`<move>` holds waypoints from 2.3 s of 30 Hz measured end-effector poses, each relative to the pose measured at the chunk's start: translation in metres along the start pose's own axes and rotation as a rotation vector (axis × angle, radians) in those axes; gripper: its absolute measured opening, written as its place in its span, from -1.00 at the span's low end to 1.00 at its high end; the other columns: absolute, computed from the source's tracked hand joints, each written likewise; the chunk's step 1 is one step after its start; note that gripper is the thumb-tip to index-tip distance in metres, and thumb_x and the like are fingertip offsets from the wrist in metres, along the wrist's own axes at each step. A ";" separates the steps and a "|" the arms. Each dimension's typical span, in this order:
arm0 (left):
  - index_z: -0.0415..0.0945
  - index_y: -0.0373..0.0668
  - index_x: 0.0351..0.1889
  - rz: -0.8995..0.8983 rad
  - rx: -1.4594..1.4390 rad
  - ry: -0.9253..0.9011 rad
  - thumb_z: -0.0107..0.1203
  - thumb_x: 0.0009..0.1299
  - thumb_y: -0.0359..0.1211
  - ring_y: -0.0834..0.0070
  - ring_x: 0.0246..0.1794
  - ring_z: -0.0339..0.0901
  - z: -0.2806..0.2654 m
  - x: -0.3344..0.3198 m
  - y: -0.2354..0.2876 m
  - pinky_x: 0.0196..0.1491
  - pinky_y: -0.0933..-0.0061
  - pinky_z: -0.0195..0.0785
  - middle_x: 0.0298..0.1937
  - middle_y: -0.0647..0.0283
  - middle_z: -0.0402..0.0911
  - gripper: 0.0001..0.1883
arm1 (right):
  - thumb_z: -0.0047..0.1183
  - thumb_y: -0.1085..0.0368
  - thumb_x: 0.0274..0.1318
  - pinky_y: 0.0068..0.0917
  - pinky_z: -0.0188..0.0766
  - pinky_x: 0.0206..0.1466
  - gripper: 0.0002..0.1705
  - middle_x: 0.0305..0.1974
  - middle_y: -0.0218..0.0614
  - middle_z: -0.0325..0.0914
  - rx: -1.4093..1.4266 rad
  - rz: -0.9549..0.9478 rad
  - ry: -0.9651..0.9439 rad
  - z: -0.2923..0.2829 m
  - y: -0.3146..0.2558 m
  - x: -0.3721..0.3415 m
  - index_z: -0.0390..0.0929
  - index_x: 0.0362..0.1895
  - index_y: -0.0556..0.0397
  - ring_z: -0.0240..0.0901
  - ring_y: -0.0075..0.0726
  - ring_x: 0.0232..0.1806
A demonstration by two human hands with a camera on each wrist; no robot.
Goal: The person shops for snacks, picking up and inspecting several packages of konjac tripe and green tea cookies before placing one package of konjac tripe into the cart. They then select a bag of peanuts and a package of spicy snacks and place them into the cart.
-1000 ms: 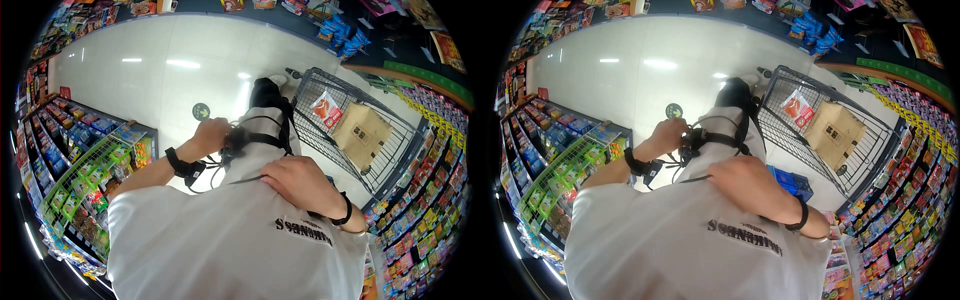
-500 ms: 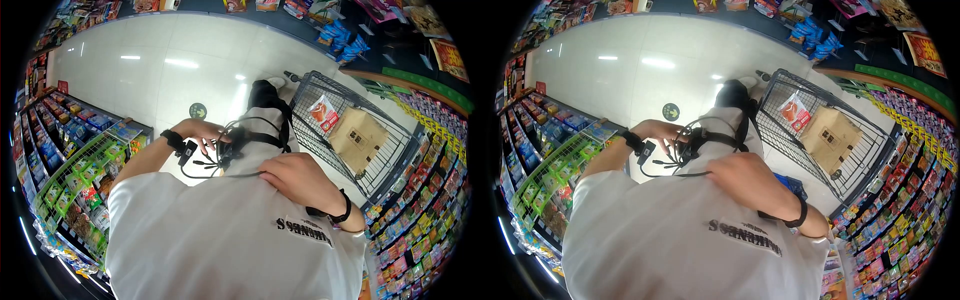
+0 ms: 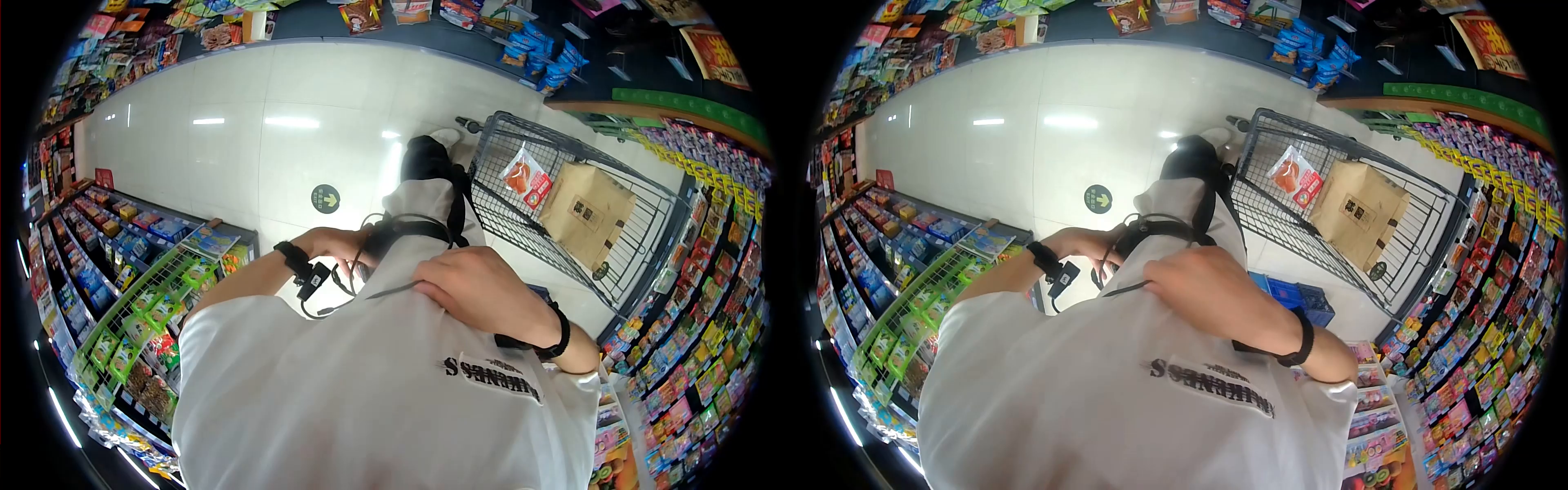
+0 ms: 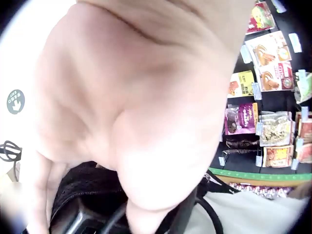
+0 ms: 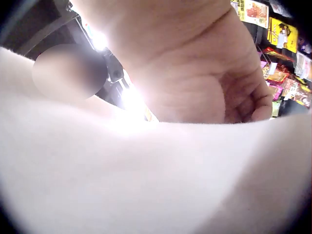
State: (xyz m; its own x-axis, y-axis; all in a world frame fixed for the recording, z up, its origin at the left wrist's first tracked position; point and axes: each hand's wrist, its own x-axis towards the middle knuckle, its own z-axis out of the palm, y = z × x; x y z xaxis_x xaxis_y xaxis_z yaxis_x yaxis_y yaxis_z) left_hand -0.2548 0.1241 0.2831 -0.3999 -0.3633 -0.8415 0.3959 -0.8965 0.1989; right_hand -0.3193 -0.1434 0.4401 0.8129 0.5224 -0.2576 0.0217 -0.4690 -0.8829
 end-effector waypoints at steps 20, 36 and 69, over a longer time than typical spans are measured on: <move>-0.17 -0.29 0.36 0.050 0.221 0.154 0.31 0.15 -0.25 0.30 -0.14 0.59 -0.006 -0.010 0.020 -0.19 0.37 0.61 0.06 -0.06 0.42 -0.03 | 0.07 0.34 0.10 -0.17 0.42 -0.29 -0.89 -0.44 -0.15 0.55 0.000 -0.046 0.149 0.011 0.004 0.001 0.56 -0.27 0.06 0.51 0.01 -0.35; 0.20 -0.27 0.33 0.161 0.524 0.141 0.15 0.35 -0.15 0.27 0.30 0.30 0.019 -0.040 0.046 0.29 0.27 0.21 0.26 0.02 0.37 -0.33 | 0.10 0.27 0.08 -0.11 0.44 -0.28 -0.86 -0.46 -0.15 0.59 -0.021 -0.077 0.276 0.016 0.014 -0.005 0.58 -0.37 0.07 0.54 0.05 -0.34; 0.46 -0.23 0.11 0.682 0.760 0.304 0.05 0.37 -0.35 0.41 0.00 0.51 -0.203 -0.028 0.172 0.08 0.40 0.38 -0.02 0.23 0.56 -0.65 | 0.12 0.19 0.01 -0.17 0.47 -0.25 -0.76 -0.46 -0.12 0.64 0.082 -0.160 0.362 -0.021 0.064 -0.013 0.66 -0.25 0.01 0.59 -0.02 -0.36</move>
State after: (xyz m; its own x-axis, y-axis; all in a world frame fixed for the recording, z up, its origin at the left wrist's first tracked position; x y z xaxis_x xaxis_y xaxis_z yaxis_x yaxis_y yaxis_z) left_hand -0.0077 0.0316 0.2384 -0.0236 -0.8641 -0.5028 -0.2031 -0.4883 0.8487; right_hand -0.3166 -0.1951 0.3956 0.9557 0.2930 0.0273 0.1298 -0.3363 -0.9328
